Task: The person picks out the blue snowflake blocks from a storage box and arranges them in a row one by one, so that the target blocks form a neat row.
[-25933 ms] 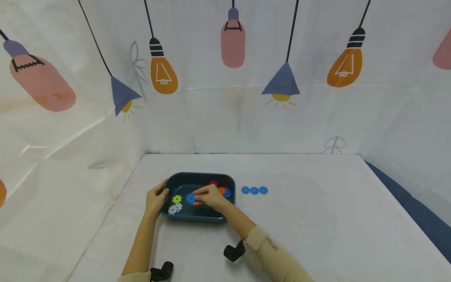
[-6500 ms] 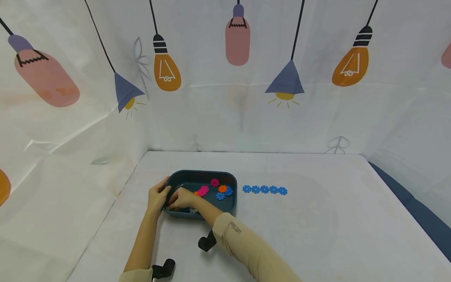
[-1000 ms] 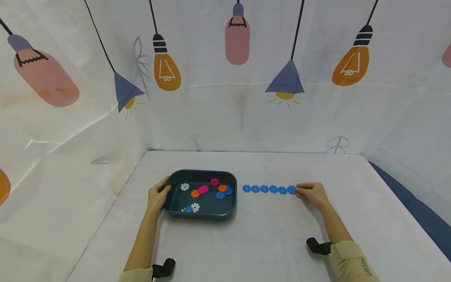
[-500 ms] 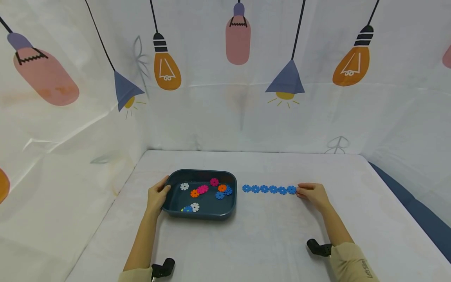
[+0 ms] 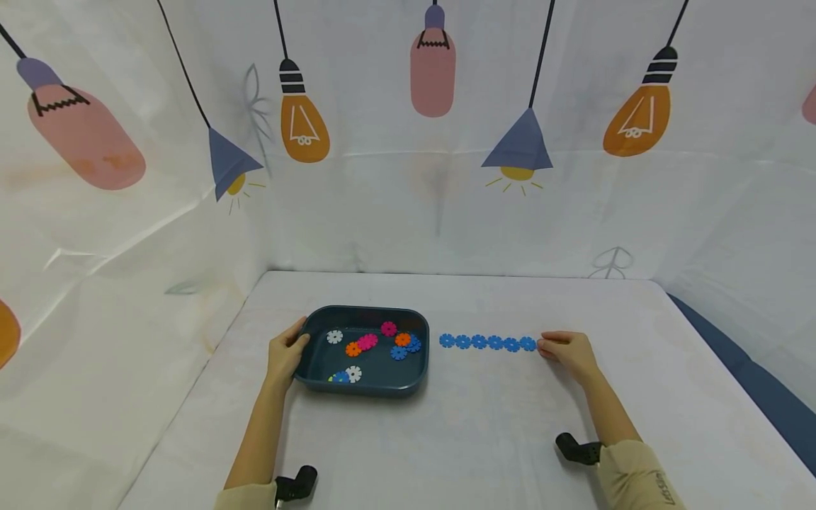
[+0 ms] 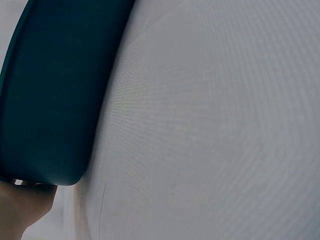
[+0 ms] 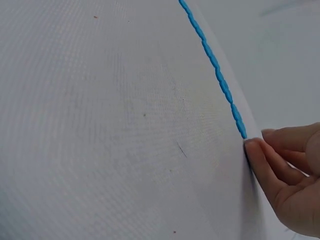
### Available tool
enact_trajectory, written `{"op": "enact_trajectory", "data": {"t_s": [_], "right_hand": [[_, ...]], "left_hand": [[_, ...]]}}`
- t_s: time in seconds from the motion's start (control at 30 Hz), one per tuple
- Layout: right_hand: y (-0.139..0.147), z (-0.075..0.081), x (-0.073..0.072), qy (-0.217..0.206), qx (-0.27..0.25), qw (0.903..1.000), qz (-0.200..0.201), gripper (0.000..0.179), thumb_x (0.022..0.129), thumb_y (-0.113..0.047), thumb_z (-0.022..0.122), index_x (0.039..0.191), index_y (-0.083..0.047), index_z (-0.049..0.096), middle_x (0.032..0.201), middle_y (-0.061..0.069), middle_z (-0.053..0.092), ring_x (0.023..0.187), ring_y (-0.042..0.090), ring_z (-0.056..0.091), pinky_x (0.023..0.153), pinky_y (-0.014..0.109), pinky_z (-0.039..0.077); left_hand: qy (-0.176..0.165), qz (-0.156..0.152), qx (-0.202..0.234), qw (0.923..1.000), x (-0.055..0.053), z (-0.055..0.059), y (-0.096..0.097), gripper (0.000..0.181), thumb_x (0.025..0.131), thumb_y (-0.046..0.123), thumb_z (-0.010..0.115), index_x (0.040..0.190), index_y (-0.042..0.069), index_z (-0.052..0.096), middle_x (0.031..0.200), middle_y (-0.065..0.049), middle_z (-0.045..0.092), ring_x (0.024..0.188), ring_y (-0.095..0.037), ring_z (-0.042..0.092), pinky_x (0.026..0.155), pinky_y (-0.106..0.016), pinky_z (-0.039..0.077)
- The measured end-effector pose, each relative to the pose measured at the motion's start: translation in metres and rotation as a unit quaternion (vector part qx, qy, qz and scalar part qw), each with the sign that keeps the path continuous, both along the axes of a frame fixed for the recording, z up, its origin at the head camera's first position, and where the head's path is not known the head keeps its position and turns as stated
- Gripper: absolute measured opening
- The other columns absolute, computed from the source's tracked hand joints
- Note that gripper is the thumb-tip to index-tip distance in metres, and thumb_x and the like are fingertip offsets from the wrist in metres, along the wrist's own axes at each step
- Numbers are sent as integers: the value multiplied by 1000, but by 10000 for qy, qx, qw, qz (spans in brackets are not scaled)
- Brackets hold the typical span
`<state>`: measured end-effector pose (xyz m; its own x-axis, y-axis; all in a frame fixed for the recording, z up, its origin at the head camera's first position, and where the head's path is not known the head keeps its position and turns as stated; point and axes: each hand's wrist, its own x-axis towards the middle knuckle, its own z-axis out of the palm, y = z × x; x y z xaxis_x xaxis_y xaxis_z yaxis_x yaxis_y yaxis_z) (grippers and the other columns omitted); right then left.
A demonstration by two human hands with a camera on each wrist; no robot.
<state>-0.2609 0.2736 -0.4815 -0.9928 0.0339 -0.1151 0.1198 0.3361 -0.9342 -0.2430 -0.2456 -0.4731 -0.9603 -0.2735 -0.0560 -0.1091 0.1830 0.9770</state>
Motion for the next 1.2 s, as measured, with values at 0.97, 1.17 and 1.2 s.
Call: {"op": "enact_trajectory", "data": {"t_s": [0.97, 1.17, 1.2], "right_hand": [[-199, 42, -10, 823, -1885, 9543, 2168, 39, 88, -2, 62, 120, 18, 52, 114, 33, 59, 97, 32, 66, 86, 43, 51], [-243, 38, -6, 614, -1897, 9468, 2525, 39, 88, -1, 62, 120, 18, 53, 115, 34, 58, 99, 36, 64, 86, 46, 51], [-250, 37, -5, 528, -1851, 9480, 2535, 38, 87, -1, 62, 120, 17, 54, 115, 33, 59, 98, 32, 66, 86, 44, 51]], "left_hand": [[39, -95, 157, 9998, 1, 1, -1, 46, 96, 2, 46, 141, 0, 39, 148, -20, 33, 137, -32, 30, 111, -40, 28], [30, -140, 151, 9998, 2, 1, -2, 46, 97, 4, 46, 142, 2, 38, 148, -20, 33, 137, -31, 29, 111, -40, 28], [25, -139, 147, 9998, 2, 1, -2, 46, 97, 4, 46, 142, 2, 38, 148, -20, 33, 137, -31, 30, 111, -40, 28]]}}
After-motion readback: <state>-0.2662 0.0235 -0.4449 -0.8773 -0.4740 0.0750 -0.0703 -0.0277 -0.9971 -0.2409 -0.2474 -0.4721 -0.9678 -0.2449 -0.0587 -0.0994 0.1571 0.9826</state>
